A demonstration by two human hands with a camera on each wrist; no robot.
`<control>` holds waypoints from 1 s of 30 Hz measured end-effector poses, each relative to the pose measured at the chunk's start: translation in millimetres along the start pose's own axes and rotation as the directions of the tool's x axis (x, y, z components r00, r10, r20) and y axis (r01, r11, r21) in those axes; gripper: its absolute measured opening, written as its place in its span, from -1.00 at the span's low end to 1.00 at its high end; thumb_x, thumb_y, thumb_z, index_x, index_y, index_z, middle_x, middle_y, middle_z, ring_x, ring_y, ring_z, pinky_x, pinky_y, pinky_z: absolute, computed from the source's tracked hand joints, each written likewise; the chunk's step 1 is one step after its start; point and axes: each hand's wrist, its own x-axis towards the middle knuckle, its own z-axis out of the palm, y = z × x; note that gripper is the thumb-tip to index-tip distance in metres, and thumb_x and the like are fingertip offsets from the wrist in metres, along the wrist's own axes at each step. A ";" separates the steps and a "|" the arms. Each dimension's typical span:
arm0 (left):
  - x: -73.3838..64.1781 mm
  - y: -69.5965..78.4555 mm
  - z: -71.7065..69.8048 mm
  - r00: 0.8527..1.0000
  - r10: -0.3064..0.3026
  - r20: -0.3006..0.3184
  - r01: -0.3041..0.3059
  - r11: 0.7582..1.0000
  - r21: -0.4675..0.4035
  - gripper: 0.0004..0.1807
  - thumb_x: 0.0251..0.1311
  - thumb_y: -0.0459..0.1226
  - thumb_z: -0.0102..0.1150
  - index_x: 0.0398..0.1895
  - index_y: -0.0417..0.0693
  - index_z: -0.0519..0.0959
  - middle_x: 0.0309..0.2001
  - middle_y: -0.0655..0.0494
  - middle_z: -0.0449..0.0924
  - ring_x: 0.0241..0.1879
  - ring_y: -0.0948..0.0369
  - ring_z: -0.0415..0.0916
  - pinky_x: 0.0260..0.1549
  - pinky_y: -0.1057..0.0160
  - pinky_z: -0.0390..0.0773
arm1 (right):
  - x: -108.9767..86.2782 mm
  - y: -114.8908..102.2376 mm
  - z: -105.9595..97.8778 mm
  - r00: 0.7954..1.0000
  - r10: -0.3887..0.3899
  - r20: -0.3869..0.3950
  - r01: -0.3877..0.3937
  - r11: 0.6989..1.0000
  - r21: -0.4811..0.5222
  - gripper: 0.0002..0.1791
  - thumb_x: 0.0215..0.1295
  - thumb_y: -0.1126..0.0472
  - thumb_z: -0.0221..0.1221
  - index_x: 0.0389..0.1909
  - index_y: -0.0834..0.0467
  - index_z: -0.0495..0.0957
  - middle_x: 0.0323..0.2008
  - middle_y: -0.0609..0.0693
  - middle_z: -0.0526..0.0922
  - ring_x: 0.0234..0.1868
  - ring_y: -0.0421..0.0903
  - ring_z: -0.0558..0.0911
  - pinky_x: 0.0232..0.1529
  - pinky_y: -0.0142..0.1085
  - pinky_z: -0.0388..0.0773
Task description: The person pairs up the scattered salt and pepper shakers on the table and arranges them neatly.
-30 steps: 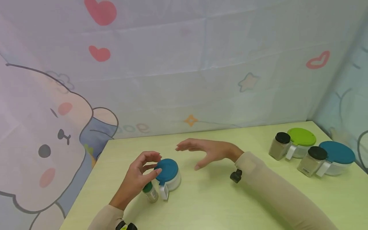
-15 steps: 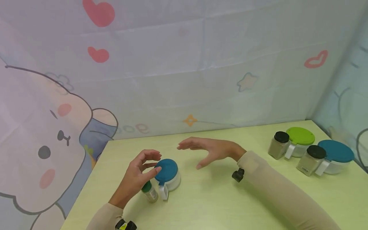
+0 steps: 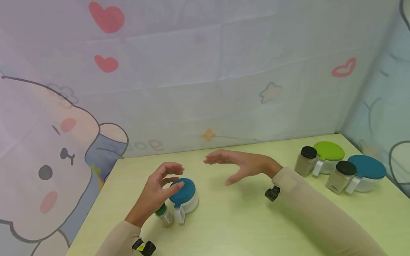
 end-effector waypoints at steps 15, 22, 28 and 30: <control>12.6 13.0 16.5 1.000 -0.023 0.014 0.023 0.999 0.024 -0.44 0.30 -0.25 0.36 0.33 0.19 0.42 0.17 0.15 0.55 0.19 0.17 0.50 0.17 -0.01 0.58 | -26.2 -7.4 -12.0 0.995 0.020 -0.094 -0.023 0.999 -0.035 -0.10 0.26 0.15 0.42 0.54 -0.10 0.18 0.50 -0.03 0.31 0.48 -0.10 0.34 0.51 -0.13 0.21; 15.9 13.0 21.2 0.999 -0.013 0.033 0.011 0.999 0.046 -0.38 0.31 -0.24 0.36 0.39 0.24 0.37 0.21 0.15 0.54 0.19 0.13 0.50 0.16 -0.05 0.58 | -34.6 -14.7 -15.6 0.991 0.030 -0.127 -0.038 0.998 -0.057 -0.09 0.23 0.16 0.44 0.54 -0.12 0.19 0.48 0.00 0.34 0.47 -0.11 0.36 0.49 -0.09 0.24; 17.6 16.0 26.8 0.999 -0.026 0.036 0.025 0.999 0.040 -0.36 0.31 -0.21 0.36 0.40 0.31 0.36 0.25 0.11 0.52 0.19 0.14 0.50 0.16 -0.05 0.58 | -42.5 -20.0 -16.0 0.987 0.055 -0.151 -0.071 0.993 -0.100 -0.12 0.26 0.10 0.42 0.54 -0.16 0.20 0.46 -0.08 0.38 0.45 -0.15 0.38 0.47 -0.07 0.28; 18.5 17.5 29.1 0.999 -0.029 0.034 0.028 0.999 0.034 -0.36 0.31 -0.19 0.36 0.40 0.33 0.35 0.25 0.11 0.51 0.20 0.16 0.50 0.17 -0.06 0.57 | -45.6 -21.1 -16.1 0.986 0.057 -0.156 -0.075 0.991 -0.112 -0.13 0.27 0.10 0.41 0.54 -0.15 0.20 0.45 -0.06 0.39 0.45 -0.14 0.39 0.47 -0.05 0.28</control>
